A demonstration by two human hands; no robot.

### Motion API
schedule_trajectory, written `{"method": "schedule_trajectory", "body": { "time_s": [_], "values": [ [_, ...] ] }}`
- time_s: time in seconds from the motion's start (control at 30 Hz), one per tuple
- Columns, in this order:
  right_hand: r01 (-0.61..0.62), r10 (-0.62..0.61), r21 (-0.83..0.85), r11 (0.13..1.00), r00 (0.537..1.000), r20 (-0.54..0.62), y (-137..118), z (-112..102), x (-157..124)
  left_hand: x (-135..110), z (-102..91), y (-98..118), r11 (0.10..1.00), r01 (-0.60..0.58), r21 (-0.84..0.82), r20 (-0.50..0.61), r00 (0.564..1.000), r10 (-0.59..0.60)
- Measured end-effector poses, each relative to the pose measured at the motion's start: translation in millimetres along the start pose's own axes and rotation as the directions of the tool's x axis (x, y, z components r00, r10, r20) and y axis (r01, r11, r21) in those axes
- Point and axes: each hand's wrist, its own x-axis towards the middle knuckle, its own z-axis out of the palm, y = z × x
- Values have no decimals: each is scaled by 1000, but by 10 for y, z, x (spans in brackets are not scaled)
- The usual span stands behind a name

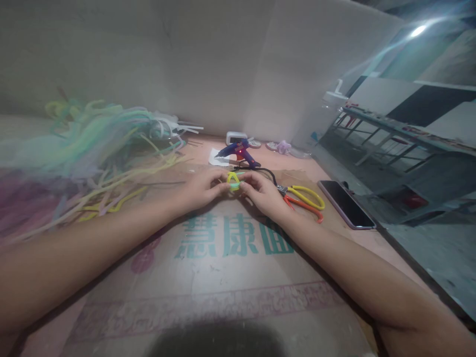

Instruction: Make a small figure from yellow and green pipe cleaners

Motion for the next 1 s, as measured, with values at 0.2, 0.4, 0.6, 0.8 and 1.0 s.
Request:
{"method": "schedule_trajectory", "body": {
  "time_s": [0.2,0.4,0.6,0.8,1.0],
  "values": [
    [-70,70,32,997,997,7,-64,31,-27,9,-5,34,1000,-8,23,-1,1000,8],
    [-37,28,-117,992,996,-82,-85,10,-39,18,0,15,997,-11,73,0,1000,12],
    [71,-80,-154,986,995,-54,-177,20,-85,11,-4,15,993,90,77,-61,994,-86],
    [165,-169,-38,986,976,-141,-69,-17,-77,17,0,-14,991,96,90,-75,993,-89],
    [67,-94,-94,993,941,-325,158,-255,148,14,-10,21,994,58,91,-51,997,-54]
  ]
}}
